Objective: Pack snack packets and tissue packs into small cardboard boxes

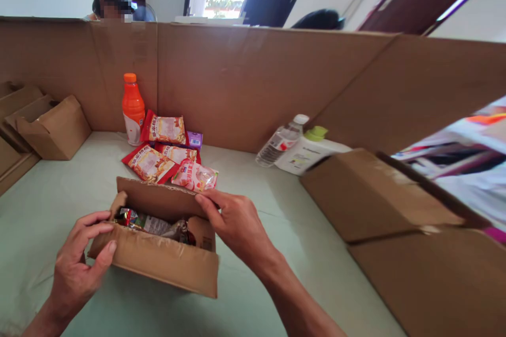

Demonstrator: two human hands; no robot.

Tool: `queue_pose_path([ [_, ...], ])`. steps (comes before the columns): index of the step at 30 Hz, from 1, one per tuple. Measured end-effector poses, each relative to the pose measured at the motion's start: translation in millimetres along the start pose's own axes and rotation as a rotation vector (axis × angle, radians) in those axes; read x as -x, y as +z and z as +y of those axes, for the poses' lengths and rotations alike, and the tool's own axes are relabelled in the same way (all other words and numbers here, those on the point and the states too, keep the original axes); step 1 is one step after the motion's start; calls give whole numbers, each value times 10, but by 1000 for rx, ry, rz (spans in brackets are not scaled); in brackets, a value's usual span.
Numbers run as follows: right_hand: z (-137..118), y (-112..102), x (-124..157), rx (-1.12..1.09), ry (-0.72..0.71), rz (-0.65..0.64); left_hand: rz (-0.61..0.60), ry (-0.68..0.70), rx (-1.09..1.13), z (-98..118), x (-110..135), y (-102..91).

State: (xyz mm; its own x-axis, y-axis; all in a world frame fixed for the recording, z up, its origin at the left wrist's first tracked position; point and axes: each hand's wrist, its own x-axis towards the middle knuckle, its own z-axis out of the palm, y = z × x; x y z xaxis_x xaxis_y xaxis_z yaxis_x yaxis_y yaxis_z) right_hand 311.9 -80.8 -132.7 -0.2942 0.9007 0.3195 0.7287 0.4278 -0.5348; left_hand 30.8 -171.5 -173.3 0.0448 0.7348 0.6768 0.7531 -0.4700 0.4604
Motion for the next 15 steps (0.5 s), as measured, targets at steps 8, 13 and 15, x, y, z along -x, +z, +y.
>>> queue_pose_path([
  [8,86,84,109,-145,-101,28,-99,-11,6,-80,-87,-41],
  [13,-41,-38,423,-11,-324,-217,44,68,-105,-116,-45,9],
  [15,-56,-26,515,69,-369,-239,39,64,-115,-137,-47,29],
])
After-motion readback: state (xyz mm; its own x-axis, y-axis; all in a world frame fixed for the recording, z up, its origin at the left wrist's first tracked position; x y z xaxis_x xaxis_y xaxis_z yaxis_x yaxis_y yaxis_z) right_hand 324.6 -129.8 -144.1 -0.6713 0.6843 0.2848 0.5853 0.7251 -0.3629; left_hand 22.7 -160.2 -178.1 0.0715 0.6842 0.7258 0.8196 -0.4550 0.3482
